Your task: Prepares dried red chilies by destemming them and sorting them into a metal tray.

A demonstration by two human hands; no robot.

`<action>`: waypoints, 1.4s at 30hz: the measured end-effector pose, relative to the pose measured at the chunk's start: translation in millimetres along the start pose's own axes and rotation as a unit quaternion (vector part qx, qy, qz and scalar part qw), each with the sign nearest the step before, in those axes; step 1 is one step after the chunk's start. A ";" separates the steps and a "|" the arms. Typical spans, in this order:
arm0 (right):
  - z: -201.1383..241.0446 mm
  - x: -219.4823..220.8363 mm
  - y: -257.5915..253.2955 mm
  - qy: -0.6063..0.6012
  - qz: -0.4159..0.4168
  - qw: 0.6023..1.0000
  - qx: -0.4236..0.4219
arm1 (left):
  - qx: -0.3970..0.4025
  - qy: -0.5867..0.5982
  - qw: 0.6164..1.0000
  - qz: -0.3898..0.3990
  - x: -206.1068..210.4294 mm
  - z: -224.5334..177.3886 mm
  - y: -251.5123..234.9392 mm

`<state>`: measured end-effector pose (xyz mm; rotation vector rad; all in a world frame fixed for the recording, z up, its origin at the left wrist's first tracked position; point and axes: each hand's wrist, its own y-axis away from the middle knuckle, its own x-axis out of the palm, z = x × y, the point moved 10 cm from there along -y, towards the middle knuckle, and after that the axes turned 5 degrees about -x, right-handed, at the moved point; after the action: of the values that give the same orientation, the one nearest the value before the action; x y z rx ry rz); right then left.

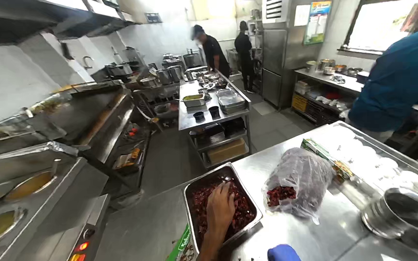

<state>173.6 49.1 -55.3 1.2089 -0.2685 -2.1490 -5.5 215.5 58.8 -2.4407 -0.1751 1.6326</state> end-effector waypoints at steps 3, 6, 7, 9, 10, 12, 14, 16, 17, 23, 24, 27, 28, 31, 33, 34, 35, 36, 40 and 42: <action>20.4 28.0 -33.1 -0.098 -0.037 0.984 -0.142 | 0.090 0.118 0.986 0.072 28.0 -49.0 3.2; 24.6 25.6 -55.4 -0.123 -0.083 0.978 -0.146 | 0.115 0.196 0.957 0.182 72.2 -87.1 7.1; 19.5 16.7 -56.0 -0.114 -0.105 0.980 -0.128 | 0.119 0.205 0.947 0.216 86.6 -98.8 8.6; -0.4 1.3 -48.6 -0.129 -0.140 0.977 -0.098 | 0.121 0.207 0.929 0.280 117.7 -119.5 12.6; -12.9 -2.4 -42.8 -0.139 -0.149 0.976 -0.083 | 0.124 0.199 0.925 0.301 133.6 -128.3 14.3; -39.2 -0.2 -30.2 -0.143 -0.159 0.975 -0.053 | 0.117 0.167 0.933 0.297 159.2 -140.4 15.7; -62.3 8.6 -16.5 -0.144 -0.162 0.976 -0.021 | 0.082 0.148 0.955 0.243 164.5 -148.1 14.3; -80.2 20.0 -3.5 -0.159 -0.160 0.974 0.005 | 0.062 0.147 0.967 0.200 161.2 -157.0 15.5; -86.8 25.5 1.2 -0.171 -0.158 0.972 0.015 | 0.067 0.147 0.968 0.191 158.8 -162.7 16.8; -103.6 21.8 19.3 -0.216 -0.205 0.954 0.042 | 0.111 0.142 0.964 0.195 173.3 -170.7 19.4; -103.7 15.3 20.8 -0.220 -0.221 0.949 0.041 | 0.108 0.160 0.958 0.212 182.7 -165.5 18.3; -103.8 -0.2 19.7 -0.226 -0.252 0.940 0.040 | 0.097 0.231 0.938 0.240 195.0 -153.7 17.9; -102.4 -1.9 18.4 -0.223 -0.250 0.941 0.038 | 0.090 0.260 0.930 0.242 191.9 -151.6 20.2; -93.2 -10.1 15.5 -0.213 -0.247 0.945 0.015 | 0.039 0.352 0.901 0.251 182.3 -144.5 24.8; -88.1 -18.7 19.2 -0.211 -0.261 0.942 0.001 | -0.014 0.413 0.873 0.261 181.7 -135.9 26.0; -87.6 -22.7 22.4 -0.213 -0.274 0.938 -0.004 | -0.041 0.454 0.848 0.270 179.2 -132.5 27.4; -88.1 -26.2 26.2 -0.219 -0.287 0.933 -0.006 | -0.063 0.494 0.821 0.281 173.7 -129.7 30.0; -89.7 -29.7 30.0 -0.227 -0.302 0.926 -0.008 | -0.080 0.532 0.792 0.290 166.4 -126.6 32.9; -93.3 -47.3 45.0 -0.281 -0.366 0.887 -0.019 | -0.084 0.610 0.734 0.287 126.8 -106.9 50.9; -88.9 -60.4 48.1 -0.310 -0.385 0.868 -0.039 | -0.064 0.586 0.767 0.254 107.6 -96.5 57.5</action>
<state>289.7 61.7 -40.5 0.5603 0.0638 -3.1863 124.2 172.4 -15.6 -3.2439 0.6216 -0.1284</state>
